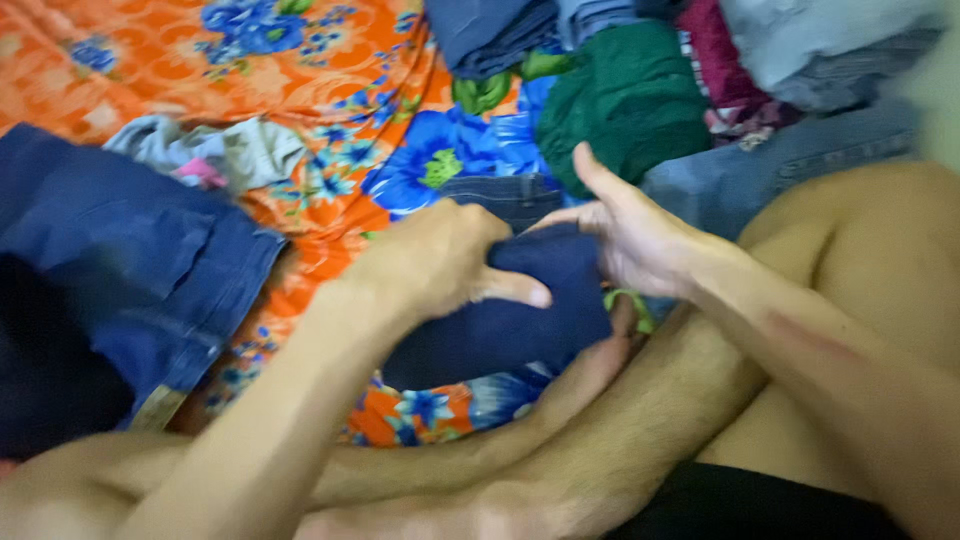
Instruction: The person folds several pairs of jeans by hand on a bed by smoothing the fabric, folding them in half, and folding them into rectangular stacks.
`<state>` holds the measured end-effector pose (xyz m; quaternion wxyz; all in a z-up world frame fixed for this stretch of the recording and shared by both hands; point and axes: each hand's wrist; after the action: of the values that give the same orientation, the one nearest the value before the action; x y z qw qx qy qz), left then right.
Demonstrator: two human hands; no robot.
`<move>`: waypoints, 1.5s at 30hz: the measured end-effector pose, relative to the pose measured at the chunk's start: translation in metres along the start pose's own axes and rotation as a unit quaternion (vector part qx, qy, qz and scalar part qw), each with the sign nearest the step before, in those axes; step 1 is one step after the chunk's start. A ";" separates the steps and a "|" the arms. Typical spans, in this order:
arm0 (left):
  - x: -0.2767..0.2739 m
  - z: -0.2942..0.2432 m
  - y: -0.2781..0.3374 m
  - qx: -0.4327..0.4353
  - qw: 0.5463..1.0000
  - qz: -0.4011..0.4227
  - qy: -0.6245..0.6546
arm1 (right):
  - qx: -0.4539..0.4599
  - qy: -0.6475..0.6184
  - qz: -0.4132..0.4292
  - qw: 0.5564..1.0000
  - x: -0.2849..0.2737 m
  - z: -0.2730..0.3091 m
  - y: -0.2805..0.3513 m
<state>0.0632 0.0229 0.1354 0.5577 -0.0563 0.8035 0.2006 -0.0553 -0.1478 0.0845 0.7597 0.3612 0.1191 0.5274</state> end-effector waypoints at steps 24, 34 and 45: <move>0.088 0.125 -0.058 0.060 0.720 0.061 0.689 | -0.007 -0.180 -0.071 0.981 -0.012 -0.017 -0.016; 0.288 0.318 -0.118 -0.156 0.718 0.043 0.677 | -0.017 -0.163 -0.066 0.984 -0.011 -0.011 -0.032; 0.138 0.131 -0.054 -0.280 0.643 -0.070 0.709 | -0.045 -0.128 -0.122 0.983 -0.029 0.000 -0.069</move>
<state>0.1435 0.0429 -0.0447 -0.2125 -0.3908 0.8522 0.2753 -0.0175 -0.1863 0.0320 0.8425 0.3742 0.0404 0.3855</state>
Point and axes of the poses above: each hand's wrist, its own y-axis away from the middle knuckle, its own x-axis out of the palm, z = x × y, and after that the axes turned 3 degrees about -z, right-handed
